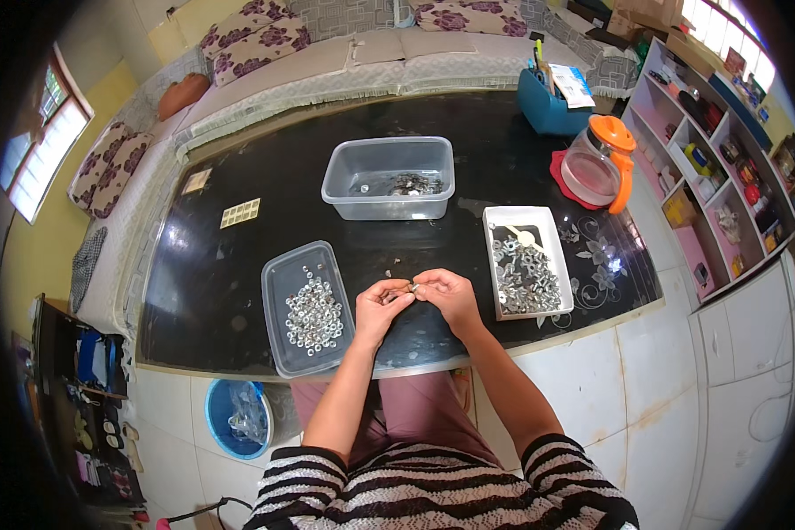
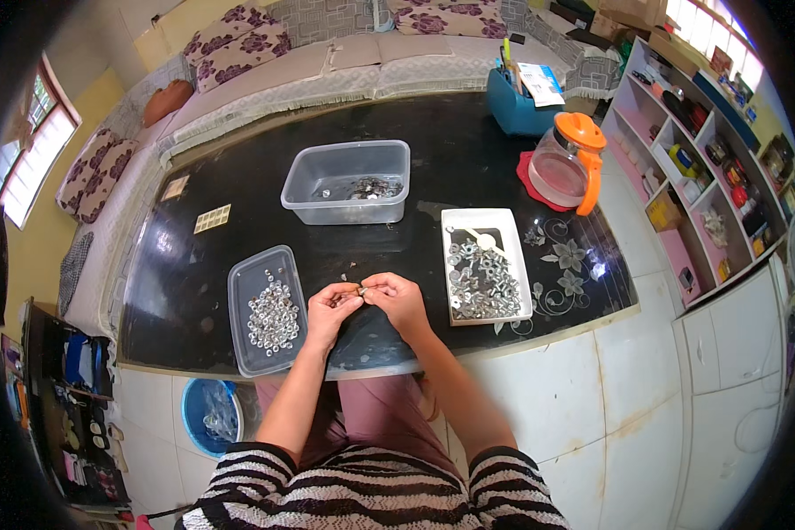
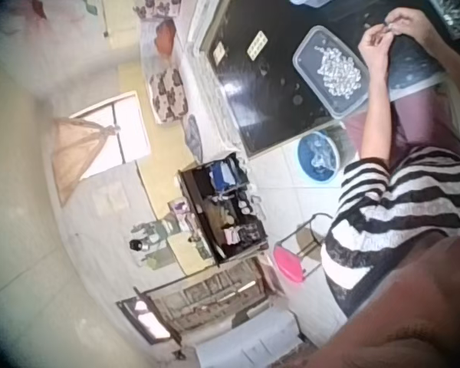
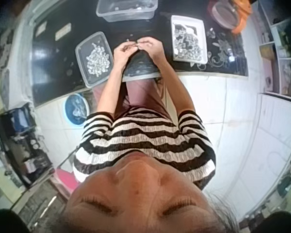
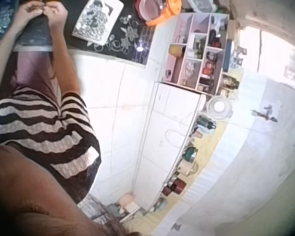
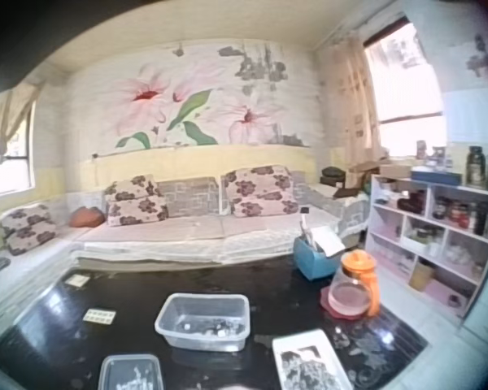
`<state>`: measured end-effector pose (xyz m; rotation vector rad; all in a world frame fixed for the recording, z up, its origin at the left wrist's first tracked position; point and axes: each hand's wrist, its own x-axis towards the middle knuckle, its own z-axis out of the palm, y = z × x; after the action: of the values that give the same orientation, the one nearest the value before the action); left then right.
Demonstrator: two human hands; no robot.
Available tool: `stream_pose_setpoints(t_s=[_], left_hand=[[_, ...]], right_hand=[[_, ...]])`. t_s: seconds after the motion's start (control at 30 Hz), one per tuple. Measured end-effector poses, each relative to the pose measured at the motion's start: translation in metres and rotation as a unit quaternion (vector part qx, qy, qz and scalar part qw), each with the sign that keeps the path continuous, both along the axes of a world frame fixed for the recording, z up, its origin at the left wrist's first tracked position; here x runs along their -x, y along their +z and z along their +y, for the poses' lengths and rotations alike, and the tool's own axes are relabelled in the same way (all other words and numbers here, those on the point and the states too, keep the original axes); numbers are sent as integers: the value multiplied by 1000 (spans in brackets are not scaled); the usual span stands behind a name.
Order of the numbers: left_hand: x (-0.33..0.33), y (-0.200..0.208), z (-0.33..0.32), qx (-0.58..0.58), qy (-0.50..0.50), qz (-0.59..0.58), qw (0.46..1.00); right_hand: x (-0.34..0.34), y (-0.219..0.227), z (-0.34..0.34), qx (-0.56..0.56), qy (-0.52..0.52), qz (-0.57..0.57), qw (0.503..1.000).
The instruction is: The person assembles hardware components by hand, picking up small metal washers and nuts from plastic containers on a table and threading them together.
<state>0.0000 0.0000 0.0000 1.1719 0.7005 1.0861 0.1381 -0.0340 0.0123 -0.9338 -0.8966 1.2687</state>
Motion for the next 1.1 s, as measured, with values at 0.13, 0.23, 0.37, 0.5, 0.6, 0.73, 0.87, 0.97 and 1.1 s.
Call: stream_pose_setpoints(t_s=[0.13,0.23,0.37,0.5,0.6,0.73,0.87,0.97,1.1], left_hand=[[-1,-2,-2,9,16,-13,1000],[2,-2,-1,10,24,-20,999],[3,-6,0,5,24,-15,1000],[2,-7,0,-2,29,-16,999],[1,-6,0,-4,29,-2,1000],[0,-11,2,-22,29,2,999],[1,-11,1,-23,27,11,999],[0,-6,0,-27,36,1,999],[-1,-8,-1,-36,37,28,998]], right_hand=[[3,-4,3,5,8,-12,1000],[7,-5,5,12,11,-24,1000],[7,-1,5,16,24,-46,999],[3,-9,5,11,40,-71,997],[3,-12,5,16,42,-75,996],[3,-9,3,-3,43,-77,996],[1,-8,3,10,57,-88,994],[2,-6,1,27,50,-32,998],[0,-10,3,28,40,-48,998]])
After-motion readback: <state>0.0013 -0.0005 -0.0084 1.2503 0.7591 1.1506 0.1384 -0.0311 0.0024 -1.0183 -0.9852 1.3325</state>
